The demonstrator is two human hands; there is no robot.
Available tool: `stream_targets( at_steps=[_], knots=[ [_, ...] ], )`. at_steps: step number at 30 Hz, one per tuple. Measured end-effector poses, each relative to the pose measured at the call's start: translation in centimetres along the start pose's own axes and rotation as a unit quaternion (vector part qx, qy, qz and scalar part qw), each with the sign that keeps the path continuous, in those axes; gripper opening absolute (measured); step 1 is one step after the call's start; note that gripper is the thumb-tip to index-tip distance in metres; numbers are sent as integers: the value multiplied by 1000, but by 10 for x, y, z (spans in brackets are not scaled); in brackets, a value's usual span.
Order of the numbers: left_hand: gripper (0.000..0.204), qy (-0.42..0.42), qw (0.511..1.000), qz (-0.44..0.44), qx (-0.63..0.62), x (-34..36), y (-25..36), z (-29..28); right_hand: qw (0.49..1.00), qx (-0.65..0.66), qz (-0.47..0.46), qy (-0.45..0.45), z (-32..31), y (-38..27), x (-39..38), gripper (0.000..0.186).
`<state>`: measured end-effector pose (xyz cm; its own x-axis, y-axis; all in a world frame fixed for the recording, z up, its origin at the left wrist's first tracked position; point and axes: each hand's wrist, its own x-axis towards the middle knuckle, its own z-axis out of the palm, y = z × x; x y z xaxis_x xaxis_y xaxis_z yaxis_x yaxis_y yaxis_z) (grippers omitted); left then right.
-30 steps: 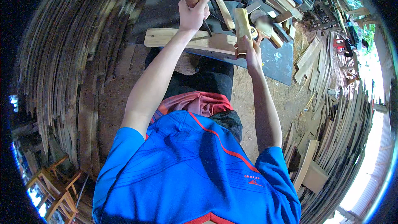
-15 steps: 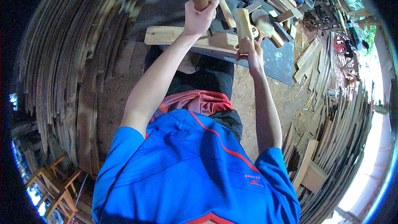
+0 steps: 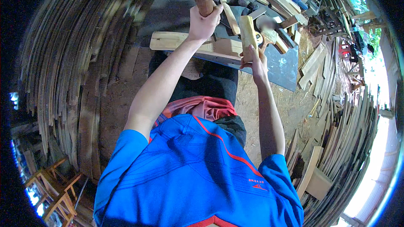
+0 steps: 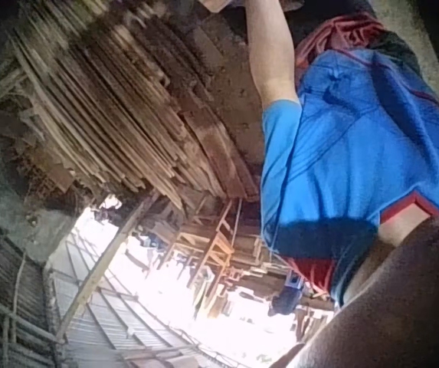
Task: Carving a piece of wood using a chisel and a wooden mallet at a workshop.
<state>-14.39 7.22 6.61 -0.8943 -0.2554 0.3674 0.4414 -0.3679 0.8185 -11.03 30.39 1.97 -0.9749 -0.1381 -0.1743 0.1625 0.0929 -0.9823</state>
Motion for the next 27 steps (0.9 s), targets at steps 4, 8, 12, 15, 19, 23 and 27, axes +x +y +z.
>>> stream_targets(
  at_steps=[4, 8, 12, 15, 19, 23, 27],
  knots=[
    [33, 16, 1000, -17, -4, 5, -3, -7, 1000, 4, -12, -13, 4, 13, 9, 46],
    [20, 80, 995, -43, -52, 2, -17, 5, 998, 33, -53, 7, -2, 25, 6, 42],
    [27, 13, 999, -13, 36, -3, -21, -4, 1000, 18, 6, 12, 7, 17, 15, 41],
    [28, 13, 999, -44, 26, -7, -1, 3, 997, 34, -62, 36, 18, 15, 33, 40],
    [27, -32, 997, -73, -16, 1, 12, 6, 995, 33, -81, 38, 24, 19, 50, 34],
    [29, -30, 996, -84, -17, 7, 14, 1, 992, 1, -119, 44, 24, 27, 58, 34],
    [33, -22, 996, -90, -13, 4, 15, -1, 996, -7, -78, 44, 30, 7, 50, 37]
  ],
)
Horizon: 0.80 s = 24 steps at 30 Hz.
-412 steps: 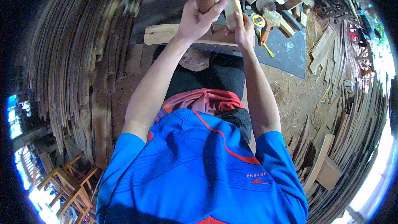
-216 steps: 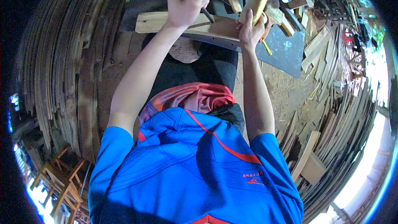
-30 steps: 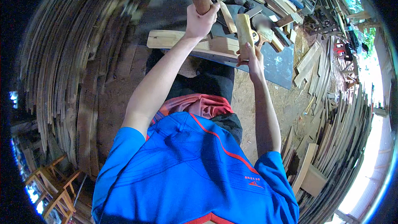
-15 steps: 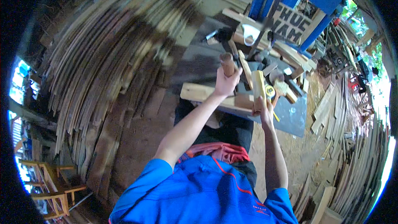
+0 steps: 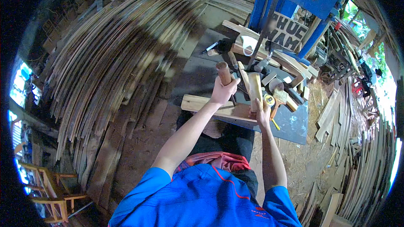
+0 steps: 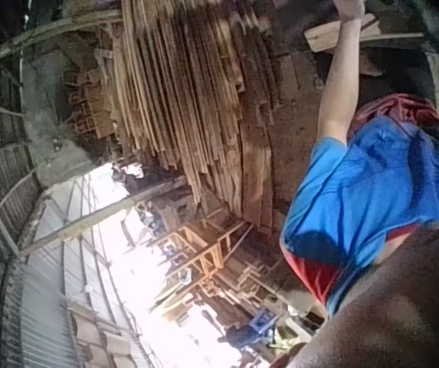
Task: Carving a piece of wood using a chisel and a wooden mallet at a workshop.
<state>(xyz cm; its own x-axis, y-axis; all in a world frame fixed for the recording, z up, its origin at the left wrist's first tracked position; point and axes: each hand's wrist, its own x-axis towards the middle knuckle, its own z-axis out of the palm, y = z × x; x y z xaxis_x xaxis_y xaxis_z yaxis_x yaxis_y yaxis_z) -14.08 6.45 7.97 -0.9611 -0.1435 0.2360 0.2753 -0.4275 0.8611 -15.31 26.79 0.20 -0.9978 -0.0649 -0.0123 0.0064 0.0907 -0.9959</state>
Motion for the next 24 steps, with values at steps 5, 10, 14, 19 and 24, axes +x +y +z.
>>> stream_targets(
  at_steps=[5, 10, 14, 19, 24],
  knots=[
    [33, 36, 998, 54, 11, -6, -9, 1, 1000, 13, -8, 13, -12, 36, 6, 38],
    [33, 146, 984, 41, -94, -10, -15, -2, 999, 33, -7, 0, -11, 45, 11, 40],
    [36, 119, 988, 65, -74, 0, -25, -19, 999, -22, -13, 28, -11, 67, 27, 43],
    [36, 100, 990, 77, -69, -1, -12, -14, 998, 0, 48, 34, -9, 57, 23, 50],
    [35, 73, 992, 68, -73, -2, -16, -11, 994, -91, -59, 31, -16, 73, 34, 43]
  ],
)
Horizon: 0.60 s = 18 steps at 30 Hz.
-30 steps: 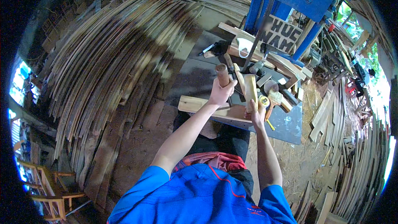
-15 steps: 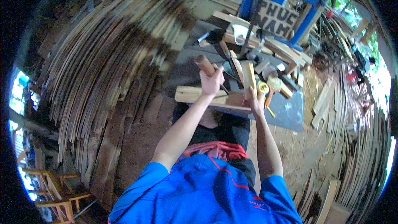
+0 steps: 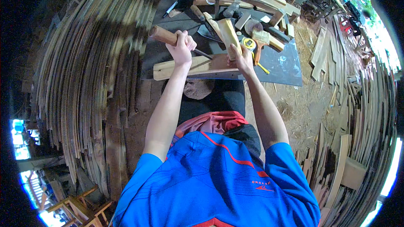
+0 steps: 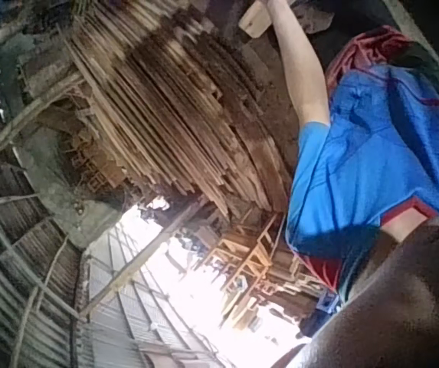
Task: Carving a piece of wood using a chisel and a wooden mallet at a workshop.
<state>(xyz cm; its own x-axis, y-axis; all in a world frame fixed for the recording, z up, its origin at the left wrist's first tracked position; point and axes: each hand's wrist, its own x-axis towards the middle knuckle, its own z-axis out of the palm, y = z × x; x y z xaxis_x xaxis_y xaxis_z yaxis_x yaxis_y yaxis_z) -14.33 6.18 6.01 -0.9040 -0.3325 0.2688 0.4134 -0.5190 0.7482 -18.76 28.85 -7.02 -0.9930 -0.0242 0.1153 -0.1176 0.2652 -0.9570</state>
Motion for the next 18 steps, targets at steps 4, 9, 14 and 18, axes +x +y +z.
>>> stream_targets(
  at_steps=[4, 9, 14, 18],
  knots=[
    [35, 6, 1000, 0, 8, -1, 2, -3, 999, 13, 41, 26, 5, -12, -7, 53],
    [35, -5, 1000, -2, 11, 0, 4, -4, 998, 24, 50, 14, 3, -22, -12, 53],
    [34, -14, 1000, 2, 16, 1, 4, -2, 1000, -8, 4, -1, 0, -11, -6, 41],
    [34, -23, 1000, 1, 13, 0, 5, -2, 1000, 16, 11, -13, 1, -13, -6, 43]
  ],
)
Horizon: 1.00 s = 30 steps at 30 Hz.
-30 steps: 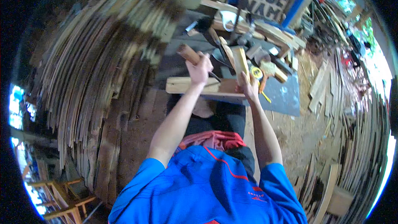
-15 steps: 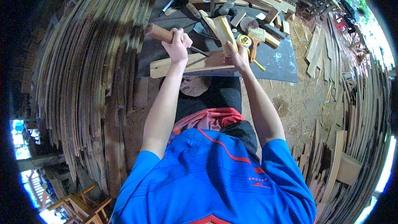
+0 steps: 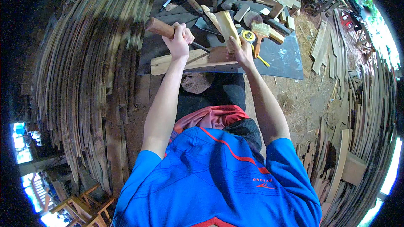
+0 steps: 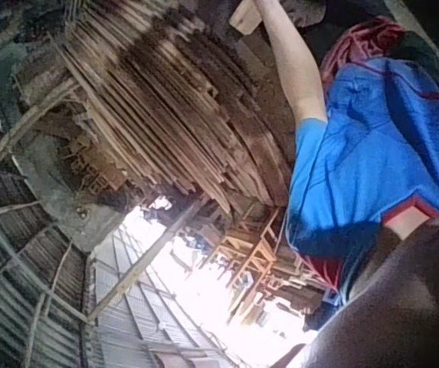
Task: Carving a piece of wood using a chisel and a wooden mallet at a workshop.
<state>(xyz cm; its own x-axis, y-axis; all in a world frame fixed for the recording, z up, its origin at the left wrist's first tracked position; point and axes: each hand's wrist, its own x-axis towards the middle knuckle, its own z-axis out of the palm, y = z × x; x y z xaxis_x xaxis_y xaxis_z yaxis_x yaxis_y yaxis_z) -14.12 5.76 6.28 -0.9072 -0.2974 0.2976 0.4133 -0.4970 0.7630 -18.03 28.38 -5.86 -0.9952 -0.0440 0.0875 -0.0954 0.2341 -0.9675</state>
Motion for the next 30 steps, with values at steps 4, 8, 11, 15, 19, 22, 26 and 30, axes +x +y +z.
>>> stream_targets(
  at_steps=[4, 8, 11, 15, 19, 22, 26, 30],
  knots=[
    [35, -11, 1000, -3, 9, 0, 1, 3, 1000, -5, 5, 0, -1, 1, 0, 44],
    [35, -15, 1000, -8, 3, -1, 0, 3, 1000, -8, 4, 1, 0, 3, 1, 44],
    [36, -7, 1000, -14, 2, -3, 2, 9, 1000, -17, -4, 1, -2, 8, 3, 44],
    [36, -50, 999, -6, 21, -6, -2, 13, 1000, -24, 5, -3, 0, 8, 4, 43],
    [35, -64, 995, -15, 72, -9, -4, 23, 999, -10, 31, -1, -1, 7, 4, 42],
    [34, -74, 993, -3, 87, -7, -11, 28, 999, -31, 15, -6, -7, 8, 8, 42],
    [29, -121, 972, 7, 199, -9, -3, 30, 998, 35, 52, 5, 2, -14, -5, 50],
    [24, -157, 953, -73, 249, 1, -5, 30, 977, 183, 95, -57, -12, -49, -19, 38]
  ],
)
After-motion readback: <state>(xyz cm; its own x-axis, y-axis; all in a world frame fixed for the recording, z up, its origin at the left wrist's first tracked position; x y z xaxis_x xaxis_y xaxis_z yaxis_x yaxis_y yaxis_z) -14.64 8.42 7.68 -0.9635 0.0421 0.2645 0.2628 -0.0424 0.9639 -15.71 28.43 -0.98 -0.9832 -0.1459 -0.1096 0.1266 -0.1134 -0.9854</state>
